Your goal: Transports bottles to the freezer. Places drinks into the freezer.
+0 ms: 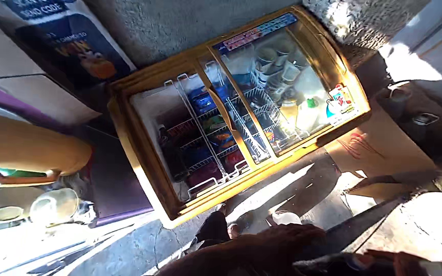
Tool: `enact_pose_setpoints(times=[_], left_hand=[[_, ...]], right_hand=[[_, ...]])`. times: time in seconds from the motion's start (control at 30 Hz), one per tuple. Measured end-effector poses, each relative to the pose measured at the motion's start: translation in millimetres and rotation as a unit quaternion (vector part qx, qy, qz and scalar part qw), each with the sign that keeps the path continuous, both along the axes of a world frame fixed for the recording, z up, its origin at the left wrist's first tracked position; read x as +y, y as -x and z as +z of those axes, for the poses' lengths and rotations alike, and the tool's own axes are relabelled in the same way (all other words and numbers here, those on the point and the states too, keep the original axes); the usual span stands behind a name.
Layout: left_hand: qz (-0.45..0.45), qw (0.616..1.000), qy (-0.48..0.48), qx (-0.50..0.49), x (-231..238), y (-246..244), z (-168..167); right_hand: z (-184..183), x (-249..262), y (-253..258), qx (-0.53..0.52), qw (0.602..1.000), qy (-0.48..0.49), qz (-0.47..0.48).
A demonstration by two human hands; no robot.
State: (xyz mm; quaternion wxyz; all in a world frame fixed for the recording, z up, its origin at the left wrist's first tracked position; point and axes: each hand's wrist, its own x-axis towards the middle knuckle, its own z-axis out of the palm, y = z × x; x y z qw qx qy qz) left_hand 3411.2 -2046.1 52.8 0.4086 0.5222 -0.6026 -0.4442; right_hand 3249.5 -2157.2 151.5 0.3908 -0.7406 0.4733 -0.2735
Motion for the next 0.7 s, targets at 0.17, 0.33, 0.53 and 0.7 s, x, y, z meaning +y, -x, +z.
enact_pose_setpoints(times=[0.17, 0.33, 0.53, 0.7], left_hand=[[0.217, 0.966, -0.136, 0.035, 22, -68, 38], [0.527, 0.837, -0.088, 0.119, 57, -168, -33], [0.653, 0.706, -0.238, 0.136, 73, -269, -114], [0.641, 0.689, -0.329, 0.084, 70, -305, -133]], right_hand=[[-8, 11, -151, -0.110, 0.976, 0.078, 0.173], [-46, 24, -206, -0.011, 0.950, 0.047, 0.310], [-97, 39, -170, 0.184, 0.922, -0.171, 0.295], [-116, 35, -143, 0.215, 0.918, -0.246, 0.224]])
